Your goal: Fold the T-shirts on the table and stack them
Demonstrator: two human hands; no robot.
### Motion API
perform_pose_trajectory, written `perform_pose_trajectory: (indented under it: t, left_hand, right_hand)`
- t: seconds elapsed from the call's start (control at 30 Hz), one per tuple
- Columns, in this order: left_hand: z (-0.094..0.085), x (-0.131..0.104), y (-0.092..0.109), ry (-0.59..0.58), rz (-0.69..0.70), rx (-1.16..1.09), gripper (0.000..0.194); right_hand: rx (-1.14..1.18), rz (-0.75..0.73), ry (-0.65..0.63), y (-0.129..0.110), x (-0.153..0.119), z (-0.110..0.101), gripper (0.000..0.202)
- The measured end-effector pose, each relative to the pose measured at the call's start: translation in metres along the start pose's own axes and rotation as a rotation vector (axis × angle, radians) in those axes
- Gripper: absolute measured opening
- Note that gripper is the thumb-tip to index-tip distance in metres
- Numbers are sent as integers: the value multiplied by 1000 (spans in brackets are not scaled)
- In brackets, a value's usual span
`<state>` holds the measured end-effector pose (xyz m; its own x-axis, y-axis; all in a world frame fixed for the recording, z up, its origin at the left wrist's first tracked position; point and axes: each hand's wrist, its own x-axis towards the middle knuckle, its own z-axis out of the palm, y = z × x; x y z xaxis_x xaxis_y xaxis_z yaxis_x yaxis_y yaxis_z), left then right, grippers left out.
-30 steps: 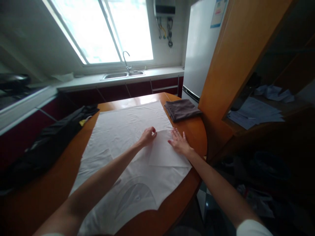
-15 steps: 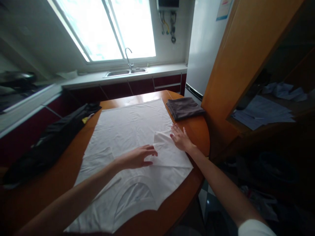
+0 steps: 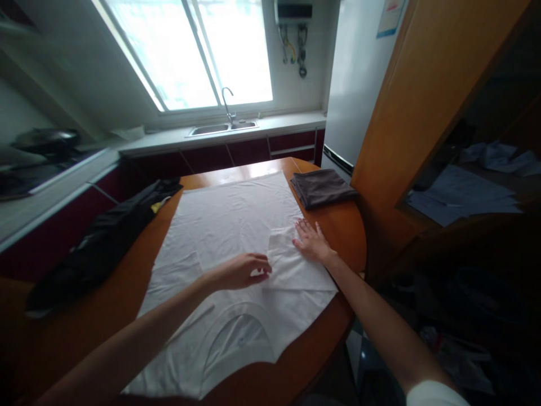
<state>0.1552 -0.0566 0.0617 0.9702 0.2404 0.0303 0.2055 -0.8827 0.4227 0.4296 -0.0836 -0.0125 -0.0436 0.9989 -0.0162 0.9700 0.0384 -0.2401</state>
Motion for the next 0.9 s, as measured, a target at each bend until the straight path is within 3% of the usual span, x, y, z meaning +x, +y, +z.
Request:
perform_pose_trajectory:
  t: [0.07, 0.13, 0.3, 0.4, 0.53, 0.67, 0.77, 0.9]
  left_hand:
    - [6, 15, -15, 185, -99, 51, 28]
    - [16, 30, -31, 265, -154, 135, 40]
    - [36, 43, -63, 40, -225, 253, 62]
    - [27, 30, -73, 22, -294, 259, 65]
    - [-11, -17, -83, 156, -465, 232, 66]
    - [-40, -95, -89, 282, -642, 227, 68]
    - [-35, -148, -87, 331, -761, 222, 69]
    - [3, -180, -70, 325, -849, 215, 64]
  right_hand:
    - [-9, 0, -4, -1, 0, -1, 67]
    - [-18, -3, -4, -1, 0, -2, 67]
    - [-47, -4, -5, -3, -1, -4, 67]
    - [-56, -13, -11, -1, -1, -3, 67]
    - [-39, 14, -8, 2, 0, -4, 72]
    - [-34, -10, 61, -16, 8, -11, 69]
    - [-49, -107, 106, -42, 12, -9, 64]
    - [-79, -147, 89, -67, 10, 8, 62]
